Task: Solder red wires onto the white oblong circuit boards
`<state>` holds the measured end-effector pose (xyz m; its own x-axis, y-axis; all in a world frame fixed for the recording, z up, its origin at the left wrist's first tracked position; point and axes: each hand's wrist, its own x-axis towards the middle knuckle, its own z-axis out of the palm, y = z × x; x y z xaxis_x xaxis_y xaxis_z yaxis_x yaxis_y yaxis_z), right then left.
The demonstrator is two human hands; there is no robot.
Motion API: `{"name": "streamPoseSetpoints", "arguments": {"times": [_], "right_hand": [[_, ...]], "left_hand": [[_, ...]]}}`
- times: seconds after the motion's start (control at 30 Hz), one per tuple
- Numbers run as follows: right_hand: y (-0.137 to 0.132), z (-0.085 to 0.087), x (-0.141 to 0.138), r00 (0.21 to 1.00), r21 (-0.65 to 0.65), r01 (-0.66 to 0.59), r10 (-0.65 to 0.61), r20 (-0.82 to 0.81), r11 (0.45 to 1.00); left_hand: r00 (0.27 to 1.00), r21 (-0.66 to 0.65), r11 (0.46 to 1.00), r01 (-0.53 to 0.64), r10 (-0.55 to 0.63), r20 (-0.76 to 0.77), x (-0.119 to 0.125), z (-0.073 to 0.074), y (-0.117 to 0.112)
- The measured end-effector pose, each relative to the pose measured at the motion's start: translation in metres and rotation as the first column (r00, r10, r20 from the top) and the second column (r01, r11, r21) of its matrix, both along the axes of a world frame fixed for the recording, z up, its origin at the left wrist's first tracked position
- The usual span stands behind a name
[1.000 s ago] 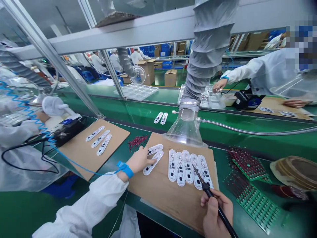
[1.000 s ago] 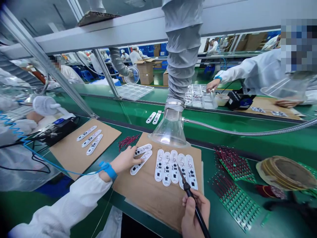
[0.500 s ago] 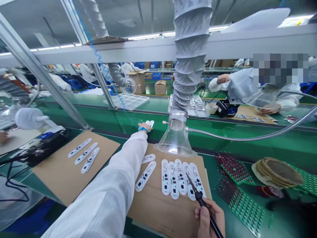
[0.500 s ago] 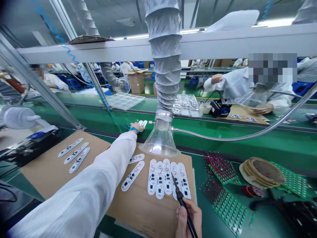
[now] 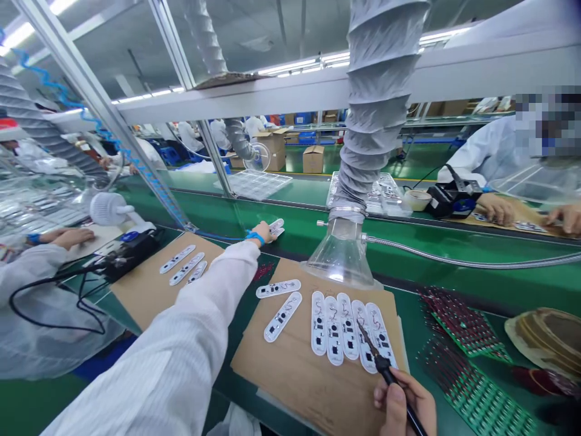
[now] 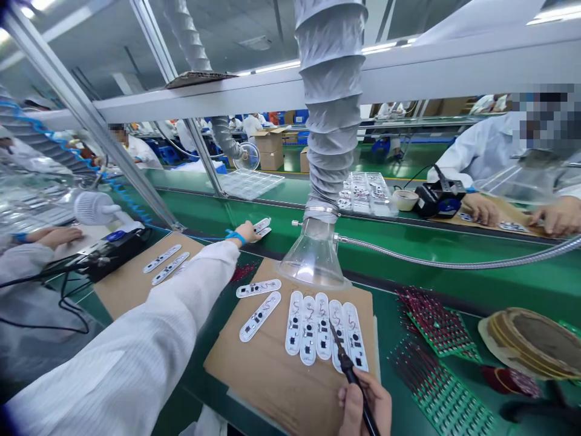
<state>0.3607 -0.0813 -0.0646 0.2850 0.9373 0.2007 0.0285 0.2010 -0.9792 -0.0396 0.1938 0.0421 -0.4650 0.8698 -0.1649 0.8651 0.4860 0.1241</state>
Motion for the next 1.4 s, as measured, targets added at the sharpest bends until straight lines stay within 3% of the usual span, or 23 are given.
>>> {"name": "streamPoseSetpoints", "arguments": {"times": [0.13,0.23,0.3,0.37,0.43,0.53,0.63,0.73,0.87,0.97,1.13,1.3,1.4], "right_hand": [[-0.002,-0.001,-0.001,1.0,0.021,0.01,-0.01,0.006,1.0],[-0.004,-0.004,-0.001,1.0,0.032,-0.002,0.001,0.029,0.999],[-0.005,-0.003,-0.001,0.998,0.046,-0.009,0.007,0.056,0.999],[-0.006,-0.001,-0.002,0.996,0.066,-0.008,0.002,0.089,0.998],[-0.007,0.002,-0.004,0.993,0.099,-0.004,-0.008,0.12,0.995],[-0.01,0.007,-0.008,0.984,0.122,-0.007,-0.014,0.175,0.993],[-0.013,0.008,-0.003,0.968,0.128,-0.003,-0.029,0.248,0.992],[-0.017,0.003,0.021,0.93,0.15,-0.017,-0.039,0.366,0.989],[-0.033,-0.006,0.065,0.847,0.135,0.018,-0.086,0.524,0.991],[-0.049,-0.013,0.08,0.794,0.086,0.041,-0.085,0.602,0.995],[-0.066,-0.016,0.061,0.734,0.017,0.011,-0.02,0.679,1.0],[-0.063,-0.015,0.043,0.787,0.075,0.04,-0.077,0.612,0.996],[-0.059,-0.015,0.042,0.809,0.124,0.08,-0.137,0.572,0.989]], "left_hand": [[0.996,-0.002,0.997,-0.072,0.072,-0.042,-0.052,0.012,-0.096],[0.99,-0.02,0.992,-0.122,0.121,-0.068,-0.08,0.008,-0.172],[0.987,-0.024,0.99,-0.14,0.137,-0.081,-0.088,0.0,-0.209],[0.983,0.005,0.988,-0.152,0.152,-0.104,-0.083,-0.009,-0.23],[0.989,0.093,0.991,-0.098,0.107,-0.1,-0.062,-0.019,-0.236],[0.988,0.185,0.972,0.147,-0.153,0.019,-0.005,-0.032,-0.226],[0.942,0.089,0.946,0.311,-0.319,0.101,0.056,-0.04,-0.212],[0.934,-0.033,0.934,0.355,-0.353,0.054,0.088,-0.045,-0.209],[0.95,-0.094,0.947,0.306,-0.311,-0.039,0.075,-0.052,-0.23],[0.968,-0.098,0.964,0.247,-0.251,-0.03,0.055,-0.057,-0.259],[0.981,-0.108,0.978,0.178,-0.167,0.1,0.051,-0.054,-0.287],[0.976,-0.097,0.995,0.038,-0.016,0.216,0.052,-0.041,-0.277],[0.956,-0.119,0.992,0.05,-0.013,0.292,0.047,-0.037,-0.273]]}}
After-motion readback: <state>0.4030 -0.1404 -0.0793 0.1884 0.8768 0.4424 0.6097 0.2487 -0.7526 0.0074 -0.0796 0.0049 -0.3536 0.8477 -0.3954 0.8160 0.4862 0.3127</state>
